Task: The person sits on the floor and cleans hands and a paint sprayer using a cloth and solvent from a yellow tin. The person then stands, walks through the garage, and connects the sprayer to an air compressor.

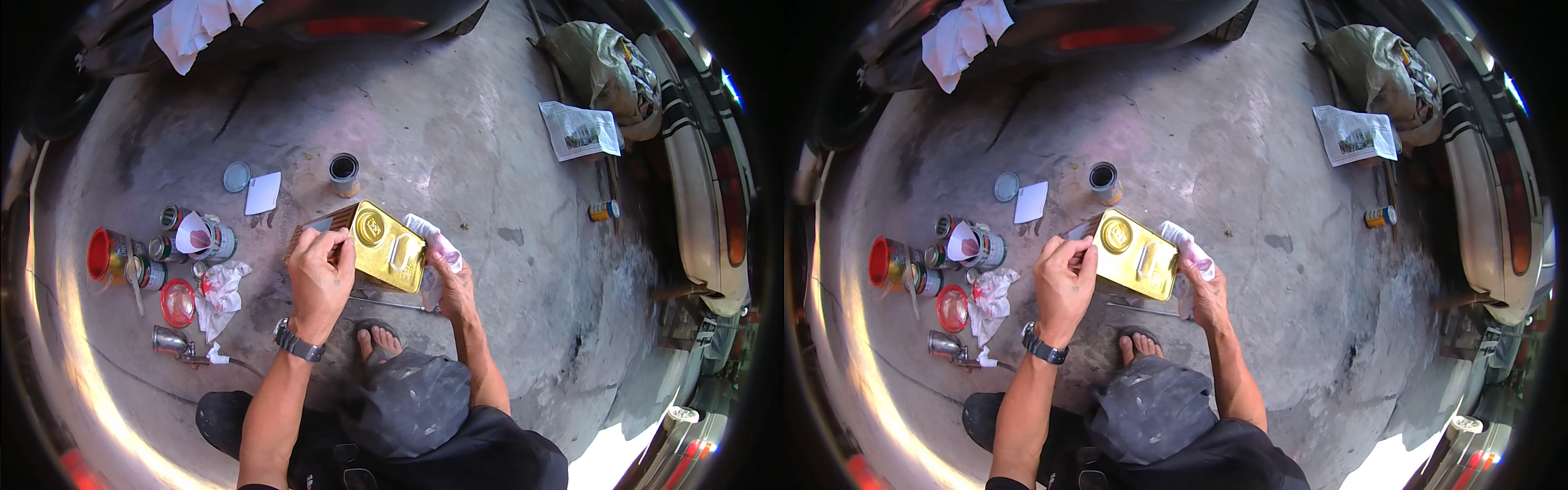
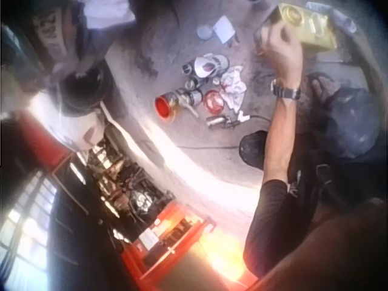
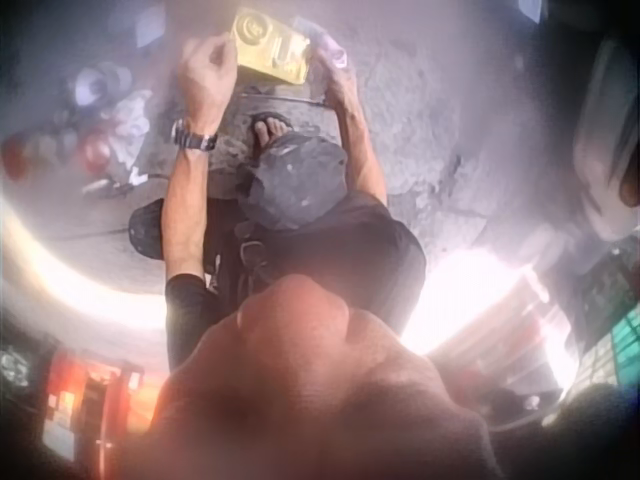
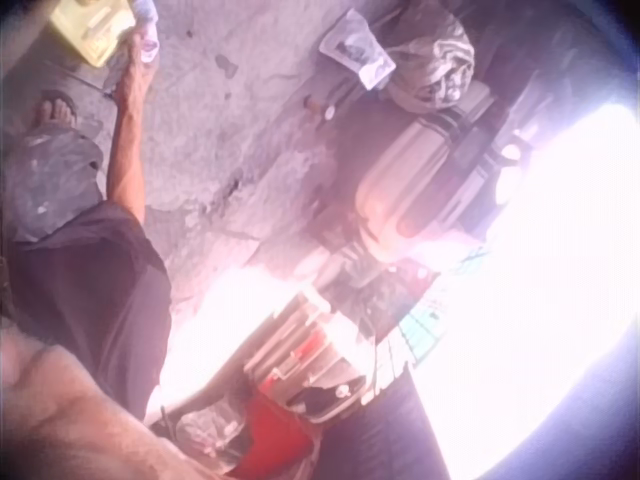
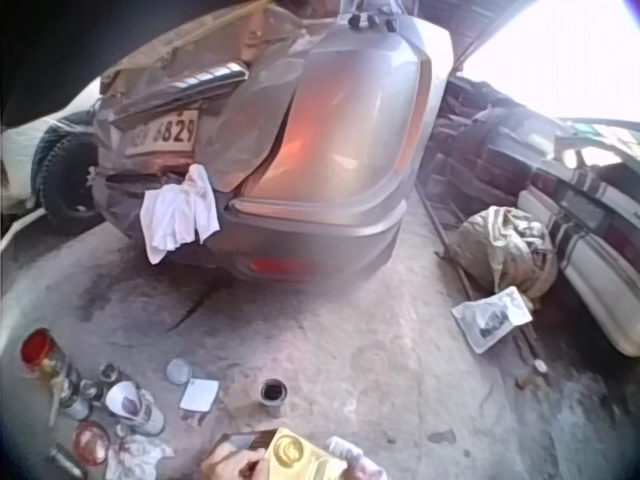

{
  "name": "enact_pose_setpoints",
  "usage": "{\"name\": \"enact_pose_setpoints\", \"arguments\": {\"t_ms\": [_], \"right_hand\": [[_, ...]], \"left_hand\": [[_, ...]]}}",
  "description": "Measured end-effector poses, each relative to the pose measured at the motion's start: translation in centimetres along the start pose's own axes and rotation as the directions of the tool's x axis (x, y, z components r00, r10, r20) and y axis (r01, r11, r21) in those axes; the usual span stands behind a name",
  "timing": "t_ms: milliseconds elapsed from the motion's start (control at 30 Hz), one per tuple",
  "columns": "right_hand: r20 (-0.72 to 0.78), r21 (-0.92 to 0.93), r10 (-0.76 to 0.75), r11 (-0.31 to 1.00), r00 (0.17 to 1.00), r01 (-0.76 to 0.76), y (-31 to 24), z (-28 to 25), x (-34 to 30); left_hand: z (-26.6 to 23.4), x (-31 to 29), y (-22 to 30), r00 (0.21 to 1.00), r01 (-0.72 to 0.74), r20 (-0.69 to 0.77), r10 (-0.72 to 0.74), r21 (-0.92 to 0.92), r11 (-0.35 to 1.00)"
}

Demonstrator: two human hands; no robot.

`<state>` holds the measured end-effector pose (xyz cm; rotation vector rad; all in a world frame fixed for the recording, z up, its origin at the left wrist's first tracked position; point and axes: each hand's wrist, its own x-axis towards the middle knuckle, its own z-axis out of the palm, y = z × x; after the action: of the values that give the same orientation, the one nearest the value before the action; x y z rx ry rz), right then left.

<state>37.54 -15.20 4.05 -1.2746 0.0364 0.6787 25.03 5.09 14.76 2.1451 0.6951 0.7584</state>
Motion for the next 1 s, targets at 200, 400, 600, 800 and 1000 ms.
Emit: {"name": "enact_pose_setpoints", "arguments": {"t_ms": [200, 400, 600, 800, 1000], "right_hand": [[-0.016, 0.016, 0.009, 1.000, 1.000, -0.009, -0.3, 0.0, -0.1], [0.035, -0.182, -0.069, 0.980, 0.997, 0.075, -1.3, 2.0, -0.9], [0.252, -0.367, -0.040, 0.920, 0.967, 0.134, -3.5, 5.5, -0.9], [0.376, -0.108, 0.029, 0.994, 0.926, 0.013, -10.3, 9.4, -3.1], [0.680, -0.046, 0.061, 0.998, 0.731, -0.040, -16.7, 18.5, -6.1]], "left_hand": [[0.4, -0.1, -0.3, 1.000, -0.007, -0.005, 0.007, -0.059, 0.998], [-1.5, -0.5, -1.5, 0.998, 0.015, -0.064, -0.020, -0.076, 0.997], [-5.0, -0.6, -6.7, 0.979, 0.090, -0.184, -0.091, -0.013, 0.996], [-7.6, -1.3, -13.5, 0.926, 0.276, -0.253, -0.280, -0.054, 0.960], [-10.0, -1.7, -13.3, 0.905, 0.369, -0.125, -0.407, -0.246, 0.896]]}}
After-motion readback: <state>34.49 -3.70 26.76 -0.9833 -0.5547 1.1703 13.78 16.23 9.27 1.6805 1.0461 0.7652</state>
